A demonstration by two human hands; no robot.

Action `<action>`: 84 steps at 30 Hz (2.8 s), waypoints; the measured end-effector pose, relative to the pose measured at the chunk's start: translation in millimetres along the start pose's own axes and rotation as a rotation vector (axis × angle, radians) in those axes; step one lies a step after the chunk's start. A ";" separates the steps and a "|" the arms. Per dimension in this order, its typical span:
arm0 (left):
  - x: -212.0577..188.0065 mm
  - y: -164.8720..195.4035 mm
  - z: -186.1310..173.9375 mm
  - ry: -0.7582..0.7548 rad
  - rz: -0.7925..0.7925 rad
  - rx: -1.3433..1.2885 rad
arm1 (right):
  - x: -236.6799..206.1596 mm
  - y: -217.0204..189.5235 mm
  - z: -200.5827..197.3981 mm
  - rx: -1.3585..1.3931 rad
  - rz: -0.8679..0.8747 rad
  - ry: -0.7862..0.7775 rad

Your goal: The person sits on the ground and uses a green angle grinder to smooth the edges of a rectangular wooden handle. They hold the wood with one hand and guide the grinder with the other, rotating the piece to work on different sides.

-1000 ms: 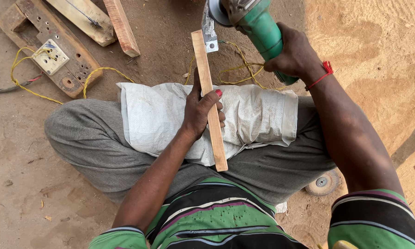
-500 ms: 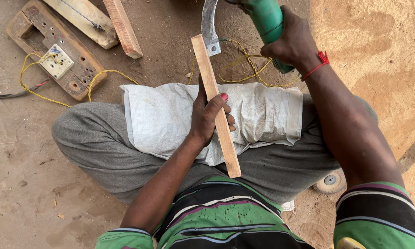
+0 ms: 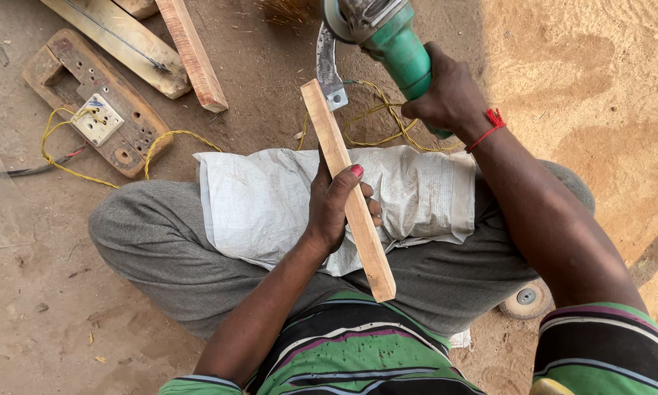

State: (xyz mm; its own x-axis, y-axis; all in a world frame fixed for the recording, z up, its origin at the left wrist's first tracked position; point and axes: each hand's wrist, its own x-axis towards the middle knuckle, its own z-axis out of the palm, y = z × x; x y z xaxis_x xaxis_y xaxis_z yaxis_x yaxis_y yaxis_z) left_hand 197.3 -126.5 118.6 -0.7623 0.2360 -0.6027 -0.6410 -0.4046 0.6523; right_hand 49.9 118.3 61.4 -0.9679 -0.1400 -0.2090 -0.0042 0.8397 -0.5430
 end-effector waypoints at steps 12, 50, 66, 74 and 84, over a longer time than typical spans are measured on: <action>-2.1 1.4 5.0 -0.011 -0.026 -0.087 | 11.2 -3.2 -0.4 0.062 0.100 0.079; 29.1 -7.9 -76.5 -0.022 0.074 0.221 | -10.8 -31.2 -11.1 0.057 0.007 -0.254; 20.6 -7.1 -63.5 -0.040 0.019 0.043 | -7.2 -25.7 -0.1 0.088 -0.056 -0.133; 15.6 -11.2 -54.9 -0.061 0.010 -0.031 | 0.4 -24.9 1.7 0.067 0.074 -0.084; 10.9 -11.2 -44.8 -0.069 0.053 0.039 | 17.4 -19.5 -0.5 -0.016 0.079 0.101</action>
State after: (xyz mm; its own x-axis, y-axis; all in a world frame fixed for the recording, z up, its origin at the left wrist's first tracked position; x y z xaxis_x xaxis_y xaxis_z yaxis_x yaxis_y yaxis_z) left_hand 200.2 -159.0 84.2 -0.7990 0.2757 -0.5344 -0.6012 -0.3835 0.7010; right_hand 33.0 99.7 68.7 -0.9858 -0.0198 -0.1670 0.0702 0.8542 -0.5151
